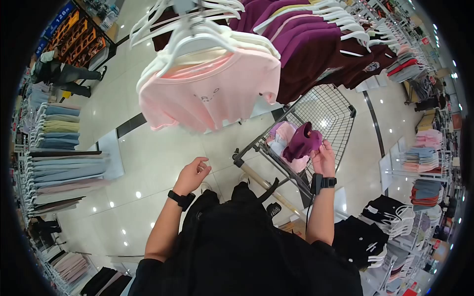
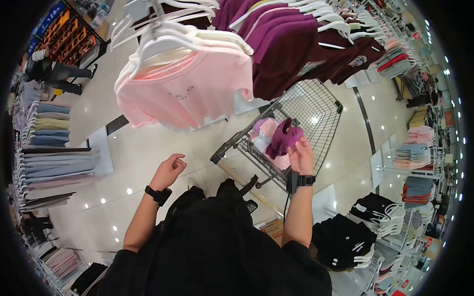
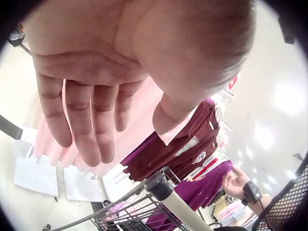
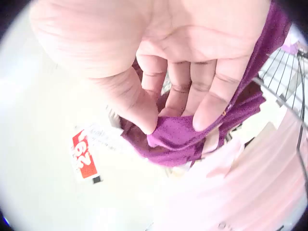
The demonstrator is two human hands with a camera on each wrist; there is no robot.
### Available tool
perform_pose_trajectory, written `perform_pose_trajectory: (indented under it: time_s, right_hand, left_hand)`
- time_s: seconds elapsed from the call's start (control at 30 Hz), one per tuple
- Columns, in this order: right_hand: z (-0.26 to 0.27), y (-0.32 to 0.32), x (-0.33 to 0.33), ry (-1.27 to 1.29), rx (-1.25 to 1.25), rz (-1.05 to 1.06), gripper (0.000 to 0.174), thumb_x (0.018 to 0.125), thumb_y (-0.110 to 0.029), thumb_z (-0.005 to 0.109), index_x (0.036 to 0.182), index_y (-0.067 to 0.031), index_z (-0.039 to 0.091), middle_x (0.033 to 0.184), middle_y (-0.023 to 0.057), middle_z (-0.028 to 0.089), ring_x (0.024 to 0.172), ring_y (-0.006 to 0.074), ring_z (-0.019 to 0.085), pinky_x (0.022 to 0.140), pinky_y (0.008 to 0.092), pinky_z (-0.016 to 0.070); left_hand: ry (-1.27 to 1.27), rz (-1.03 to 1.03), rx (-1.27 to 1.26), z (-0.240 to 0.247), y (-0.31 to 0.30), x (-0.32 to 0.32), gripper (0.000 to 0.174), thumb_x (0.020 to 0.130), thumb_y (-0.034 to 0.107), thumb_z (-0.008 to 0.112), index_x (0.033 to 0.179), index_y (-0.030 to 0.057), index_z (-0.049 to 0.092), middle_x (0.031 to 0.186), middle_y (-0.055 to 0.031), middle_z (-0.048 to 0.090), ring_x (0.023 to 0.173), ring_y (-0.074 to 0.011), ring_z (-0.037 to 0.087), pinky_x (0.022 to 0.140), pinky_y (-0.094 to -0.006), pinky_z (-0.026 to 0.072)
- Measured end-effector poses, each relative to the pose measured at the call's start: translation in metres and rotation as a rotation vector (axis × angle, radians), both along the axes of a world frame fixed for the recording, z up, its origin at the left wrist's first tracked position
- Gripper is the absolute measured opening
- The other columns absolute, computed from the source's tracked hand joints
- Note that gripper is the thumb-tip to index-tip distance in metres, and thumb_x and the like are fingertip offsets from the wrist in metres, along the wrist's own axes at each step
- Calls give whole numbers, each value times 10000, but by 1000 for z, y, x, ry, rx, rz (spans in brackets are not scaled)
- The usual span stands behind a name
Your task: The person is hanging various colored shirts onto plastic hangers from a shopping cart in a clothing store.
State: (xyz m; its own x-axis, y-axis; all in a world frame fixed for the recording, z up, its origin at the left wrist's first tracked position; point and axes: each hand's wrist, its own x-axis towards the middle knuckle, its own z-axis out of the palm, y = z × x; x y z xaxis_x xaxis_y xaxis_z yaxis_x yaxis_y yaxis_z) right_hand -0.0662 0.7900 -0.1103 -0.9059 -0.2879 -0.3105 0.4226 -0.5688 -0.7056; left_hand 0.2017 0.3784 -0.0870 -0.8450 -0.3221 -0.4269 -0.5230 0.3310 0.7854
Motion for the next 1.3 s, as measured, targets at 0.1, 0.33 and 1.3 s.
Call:
perform_pose_trajectory:
  time_s: [0.1, 0.33, 1.3]
  right_hand:
    - [87, -58, 64, 173, -113, 147, 184, 918, 0, 688, 1049, -90, 594, 1064, 99, 697, 962, 216, 682, 833, 369, 584]
    - [172, -217, 204, 466, -233, 991, 272, 842, 13, 791, 776, -71, 541, 882, 86, 629, 838, 180, 597, 727, 308, 474]
    - [143, -368, 335, 212, 131, 1234, 180, 930, 8, 706, 1036, -47, 572, 747, -58, 566, 699, 16, 519, 634, 209, 401]
  left_hand:
    - [28, -50, 5, 14, -26, 14, 376, 961, 258, 693, 1259, 41, 619, 951, -81, 711, 822, -206, 677, 762, -332, 544]
    - [277, -145, 501, 55, -82, 64, 473, 972, 210, 683, 1400, 63, 542, 1166, -63, 668, 962, -175, 659, 875, -325, 517]
    - [358, 358, 764, 11, -184, 201, 148, 928, -34, 495, 833, 68, 544, 782, 15, 592, 713, -73, 564, 655, -243, 481]
